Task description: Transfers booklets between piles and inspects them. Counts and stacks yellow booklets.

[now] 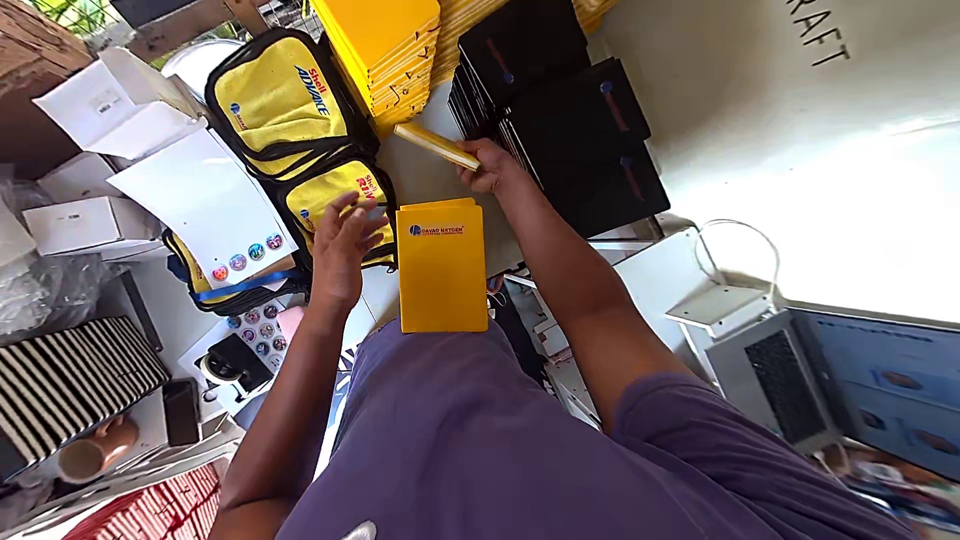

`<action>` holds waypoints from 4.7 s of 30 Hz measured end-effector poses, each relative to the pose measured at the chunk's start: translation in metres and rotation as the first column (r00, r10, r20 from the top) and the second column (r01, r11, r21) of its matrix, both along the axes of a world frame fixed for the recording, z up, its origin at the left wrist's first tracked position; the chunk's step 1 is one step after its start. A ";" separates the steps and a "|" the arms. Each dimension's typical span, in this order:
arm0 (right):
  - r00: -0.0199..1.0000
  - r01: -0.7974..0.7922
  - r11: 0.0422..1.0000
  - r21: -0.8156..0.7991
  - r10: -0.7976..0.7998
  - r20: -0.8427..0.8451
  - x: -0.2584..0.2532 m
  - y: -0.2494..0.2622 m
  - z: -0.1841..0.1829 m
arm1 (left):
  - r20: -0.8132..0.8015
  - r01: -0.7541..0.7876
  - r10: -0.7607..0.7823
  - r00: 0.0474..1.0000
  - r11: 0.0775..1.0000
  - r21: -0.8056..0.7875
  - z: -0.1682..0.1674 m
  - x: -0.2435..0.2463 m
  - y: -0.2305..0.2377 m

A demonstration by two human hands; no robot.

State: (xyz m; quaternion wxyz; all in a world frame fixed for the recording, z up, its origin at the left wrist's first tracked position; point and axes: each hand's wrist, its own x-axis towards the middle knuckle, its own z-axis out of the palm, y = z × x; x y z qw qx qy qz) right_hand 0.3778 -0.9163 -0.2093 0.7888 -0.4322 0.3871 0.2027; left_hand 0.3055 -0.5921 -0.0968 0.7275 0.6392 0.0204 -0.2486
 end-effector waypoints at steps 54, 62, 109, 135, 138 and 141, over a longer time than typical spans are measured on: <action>0.739 -0.229 -0.080 -0.970 0.635 -0.227 -0.148 0.090 0.115 | 0.568 0.172 -0.658 0.495 0.714 0.678 -0.045 -0.021 -0.054; 0.744 -0.222 -0.075 -0.972 0.631 -0.219 -0.146 0.089 0.114 | 0.525 0.128 -0.700 0.483 0.650 0.749 -0.048 -0.018 -0.061; 0.908 0.238 0.276 -0.931 0.279 0.314 -0.156 0.047 0.062 | 0.409 0.118 -0.454 0.792 0.771 0.626 -0.061 0.002 -0.027; 0.829 0.073 0.200 -0.977 0.532 0.171 -0.179 0.073 0.071 | -0.199 -0.051 0.057 0.978 0.998 0.037 -0.072 -0.002 0.047; 0.810 0.053 0.102 -0.993 0.578 0.102 -0.178 0.076 0.076 | -0.176 -0.172 0.179 0.968 0.984 0.055 -0.092 0.018 0.068; 0.802 0.032 0.051 -0.998 0.595 0.056 -0.175 0.080 0.076 | -0.159 -0.292 0.302 0.940 0.953 0.082 -0.109 0.043 0.085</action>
